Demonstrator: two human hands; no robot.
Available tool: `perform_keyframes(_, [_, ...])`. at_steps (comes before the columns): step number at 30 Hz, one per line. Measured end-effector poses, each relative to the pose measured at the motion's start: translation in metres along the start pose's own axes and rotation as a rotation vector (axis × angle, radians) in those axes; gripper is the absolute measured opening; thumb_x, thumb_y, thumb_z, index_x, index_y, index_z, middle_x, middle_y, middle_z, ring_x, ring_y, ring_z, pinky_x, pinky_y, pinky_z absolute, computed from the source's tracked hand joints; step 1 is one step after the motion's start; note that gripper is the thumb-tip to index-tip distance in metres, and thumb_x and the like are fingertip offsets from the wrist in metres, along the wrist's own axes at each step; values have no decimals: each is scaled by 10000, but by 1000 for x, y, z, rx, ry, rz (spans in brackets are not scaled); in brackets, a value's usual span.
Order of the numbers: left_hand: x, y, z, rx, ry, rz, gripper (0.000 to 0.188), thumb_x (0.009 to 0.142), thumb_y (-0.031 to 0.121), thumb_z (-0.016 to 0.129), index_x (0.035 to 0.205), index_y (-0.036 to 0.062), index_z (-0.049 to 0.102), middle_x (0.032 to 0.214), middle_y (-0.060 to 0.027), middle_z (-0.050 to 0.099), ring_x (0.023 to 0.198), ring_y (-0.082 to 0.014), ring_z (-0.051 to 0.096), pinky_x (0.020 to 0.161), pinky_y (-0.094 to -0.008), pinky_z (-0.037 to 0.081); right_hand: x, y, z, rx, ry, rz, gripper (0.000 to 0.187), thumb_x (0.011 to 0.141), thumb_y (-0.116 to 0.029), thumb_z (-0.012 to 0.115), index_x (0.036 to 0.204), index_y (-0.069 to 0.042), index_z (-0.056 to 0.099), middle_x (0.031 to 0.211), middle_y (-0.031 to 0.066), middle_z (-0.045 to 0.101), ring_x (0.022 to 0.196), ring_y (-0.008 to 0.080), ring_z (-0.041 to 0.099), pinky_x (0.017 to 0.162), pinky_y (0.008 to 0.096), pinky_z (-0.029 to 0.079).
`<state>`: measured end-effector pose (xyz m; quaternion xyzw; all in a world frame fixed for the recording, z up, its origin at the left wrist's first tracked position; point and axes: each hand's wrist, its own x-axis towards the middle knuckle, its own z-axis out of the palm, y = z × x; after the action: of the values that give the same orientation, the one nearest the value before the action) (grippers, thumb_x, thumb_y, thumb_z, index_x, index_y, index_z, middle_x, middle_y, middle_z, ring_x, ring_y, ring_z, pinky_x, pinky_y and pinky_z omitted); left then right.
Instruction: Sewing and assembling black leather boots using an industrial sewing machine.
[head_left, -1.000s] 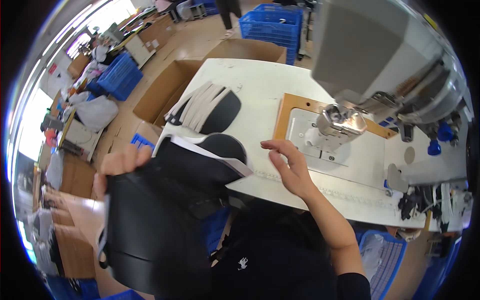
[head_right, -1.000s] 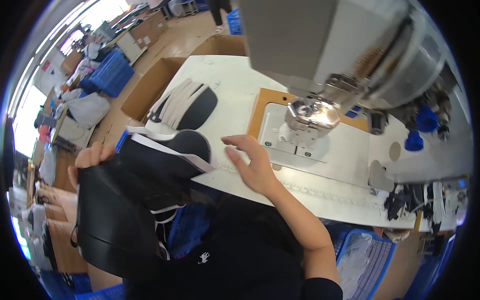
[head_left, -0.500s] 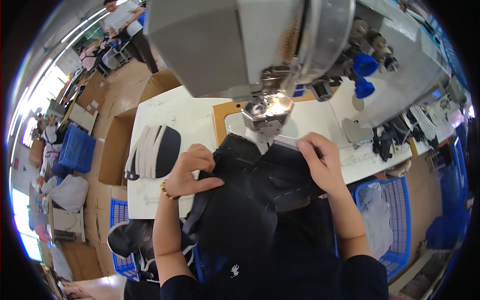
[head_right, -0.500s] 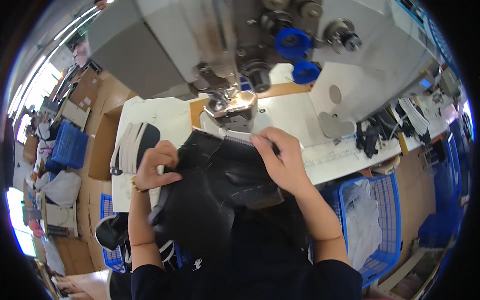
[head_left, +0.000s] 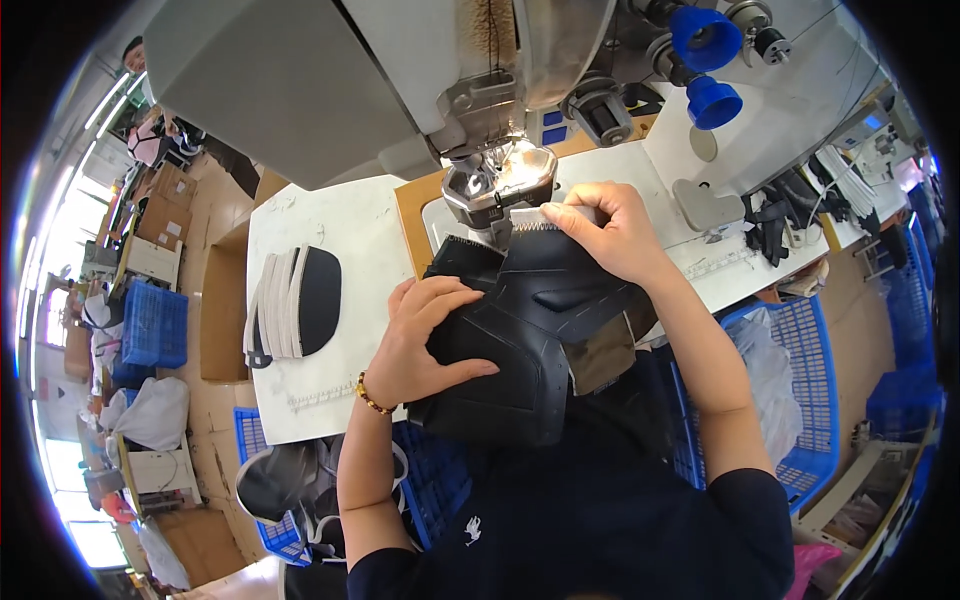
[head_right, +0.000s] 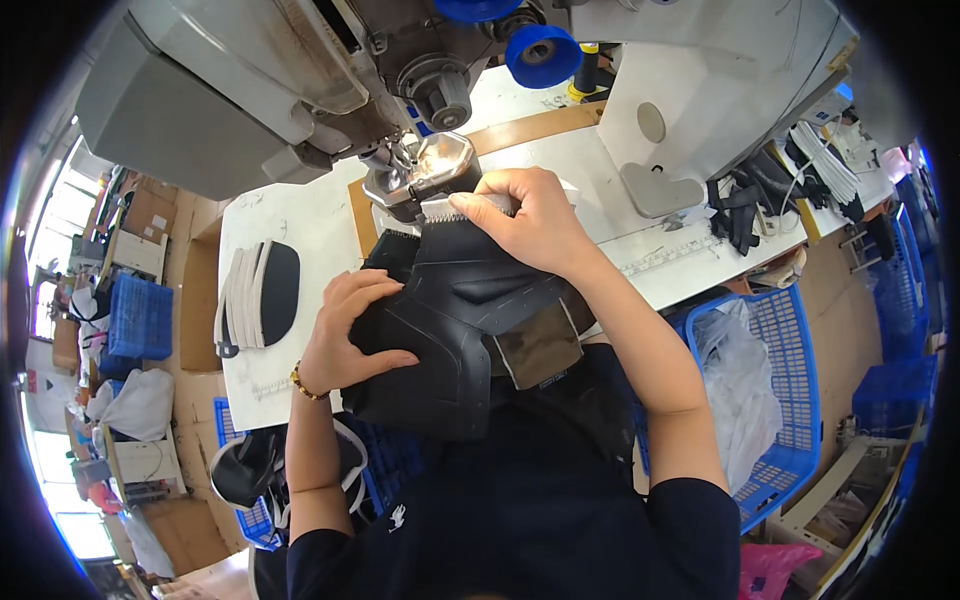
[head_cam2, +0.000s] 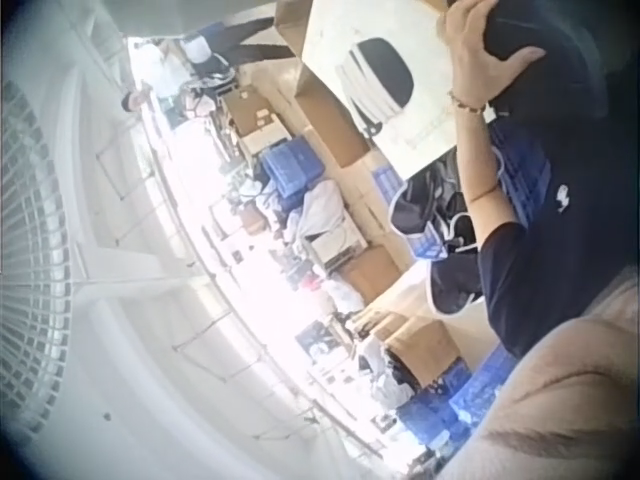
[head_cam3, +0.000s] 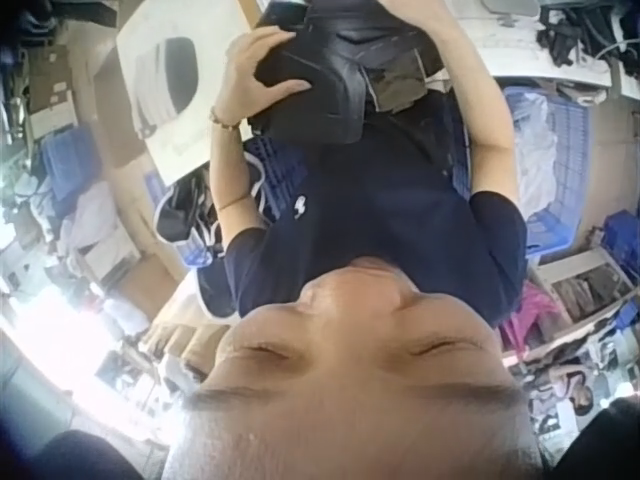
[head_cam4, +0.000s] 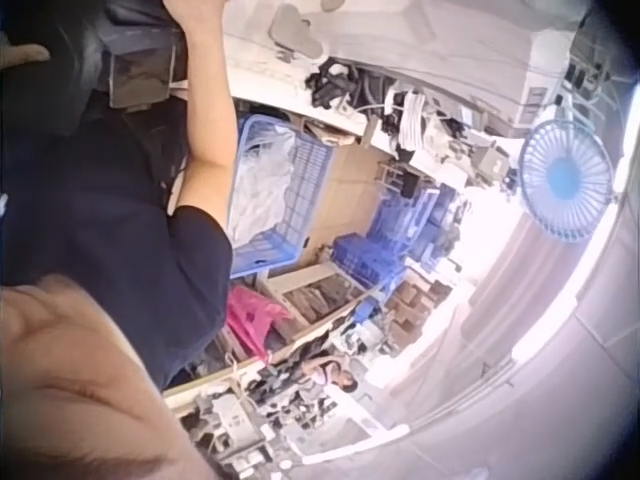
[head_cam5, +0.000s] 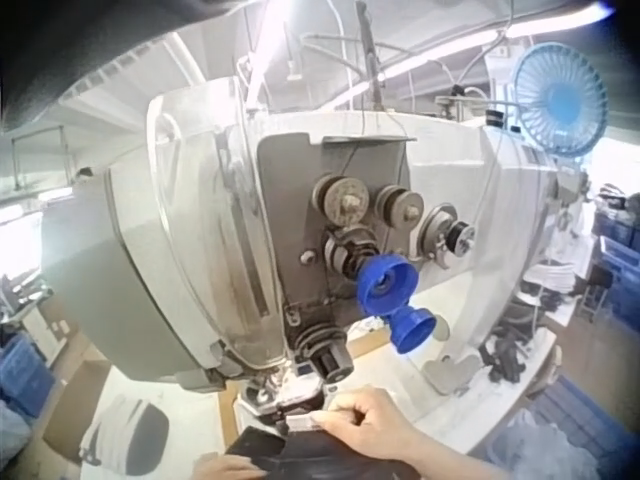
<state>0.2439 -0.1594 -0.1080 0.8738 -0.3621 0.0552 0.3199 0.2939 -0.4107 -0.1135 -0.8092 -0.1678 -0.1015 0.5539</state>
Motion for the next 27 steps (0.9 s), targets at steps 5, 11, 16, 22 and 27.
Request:
perform_keyframes(5, [4, 11, 8, -28, 41, -50, 585, 571, 226, 791, 1068, 27, 556, 972, -102, 581, 947, -240, 525, 870, -335, 368, -2, -12, 6, -77, 46, -187, 280, 745, -235, 642, 605, 0, 583, 454, 59, 439, 428, 115, 390, 432, 275, 301])
perform_keyframes(11, [8, 3, 17, -200, 129, -219, 357, 726, 138, 682, 1030, -13, 568, 837, -106, 611, 779, -179, 580, 715, -265, 444, -2, -17, 12, -130, 34, -278, 194, 726, -189, 672, 634, -32, 605, 510, 50, 508, 486, 146, 416, 504, 274, 319])
perform_keyframes(16, [7, 7, 22, -344, 68, -303, 202, 786, 123, 624, 926, -21, 603, 770, -99, 606, 703, -145, 562, 647, -246, 434, -3, -12, 14, -121, 61, -248, 198, 715, -188, 677, 625, -25, 607, 515, 52, 517, 465, 137, 419, 486, 270, 319])
perform_keyframes(22, [1, 5, 23, -453, 86, -417, 152, 796, 109, 614, 847, -34, 599, 711, -37, 584, 662, -73, 502, 603, -213, 404, -2, -16, 15, 40, -111, -8, 243, 793, -224, 613, 655, -26, 585, 501, -60, 412, 479, 20, 331, 428, 226, 244])
perform_keyframes(27, [1, 8, 23, -469, 110, -378, 150, 792, 106, 621, 826, -36, 586, 690, -30, 562, 641, -71, 482, 587, -214, 392, 3, -7, 14, 364, -269, 136, 277, 832, -224, 566, 609, -66, 520, 526, -99, 346, 494, -1, 282, 431, 209, 217])
